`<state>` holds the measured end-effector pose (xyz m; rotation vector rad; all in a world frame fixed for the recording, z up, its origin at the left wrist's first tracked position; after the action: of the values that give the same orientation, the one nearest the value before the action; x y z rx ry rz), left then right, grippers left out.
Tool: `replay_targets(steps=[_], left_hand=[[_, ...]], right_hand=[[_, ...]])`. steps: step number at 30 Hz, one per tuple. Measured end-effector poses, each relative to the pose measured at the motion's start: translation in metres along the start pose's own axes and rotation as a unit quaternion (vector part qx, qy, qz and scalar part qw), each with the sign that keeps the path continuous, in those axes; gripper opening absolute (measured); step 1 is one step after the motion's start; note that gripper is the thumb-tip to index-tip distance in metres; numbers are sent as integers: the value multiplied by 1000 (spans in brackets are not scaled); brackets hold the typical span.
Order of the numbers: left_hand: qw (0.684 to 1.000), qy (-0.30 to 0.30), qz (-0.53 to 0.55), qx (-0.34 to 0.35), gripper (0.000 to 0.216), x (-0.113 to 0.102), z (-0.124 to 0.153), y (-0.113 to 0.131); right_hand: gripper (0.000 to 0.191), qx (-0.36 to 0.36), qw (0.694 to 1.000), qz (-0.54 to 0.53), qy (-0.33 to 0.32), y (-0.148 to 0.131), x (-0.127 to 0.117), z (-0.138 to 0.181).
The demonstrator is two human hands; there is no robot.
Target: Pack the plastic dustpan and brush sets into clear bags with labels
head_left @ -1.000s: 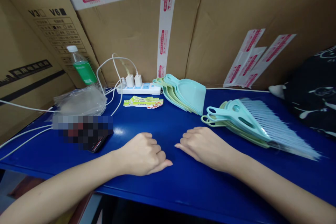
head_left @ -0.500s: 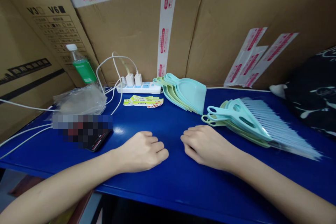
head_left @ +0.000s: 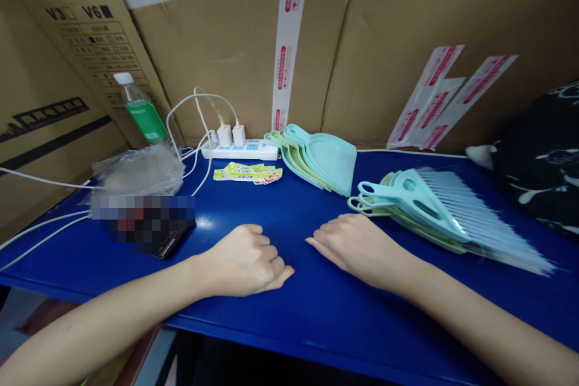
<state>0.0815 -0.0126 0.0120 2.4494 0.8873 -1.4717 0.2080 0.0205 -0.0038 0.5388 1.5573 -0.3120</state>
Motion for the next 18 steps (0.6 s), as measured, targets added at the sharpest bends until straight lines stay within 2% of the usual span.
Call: replay_targets(steps=[6, 18], left_hand=[[999, -3, -27, 23, 35, 1, 1, 0], [999, -10, -29, 27, 34, 1, 1, -2]], right_hand=[[36, -6, 1000, 14, -12, 0, 2, 0], [31, -12, 999, 29, 5, 2, 3, 1]])
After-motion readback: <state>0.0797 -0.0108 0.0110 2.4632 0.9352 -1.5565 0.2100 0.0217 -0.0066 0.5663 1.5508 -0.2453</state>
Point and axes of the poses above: each hand's wrist, its own z-axis away from the middle knuckle, its own x-axis out of the palm, y = z × x, the point moved 6 cm from there along -z, towards the middle knuckle, and after that the axes turned 14 degrees about -x, right-handed, at the moved point
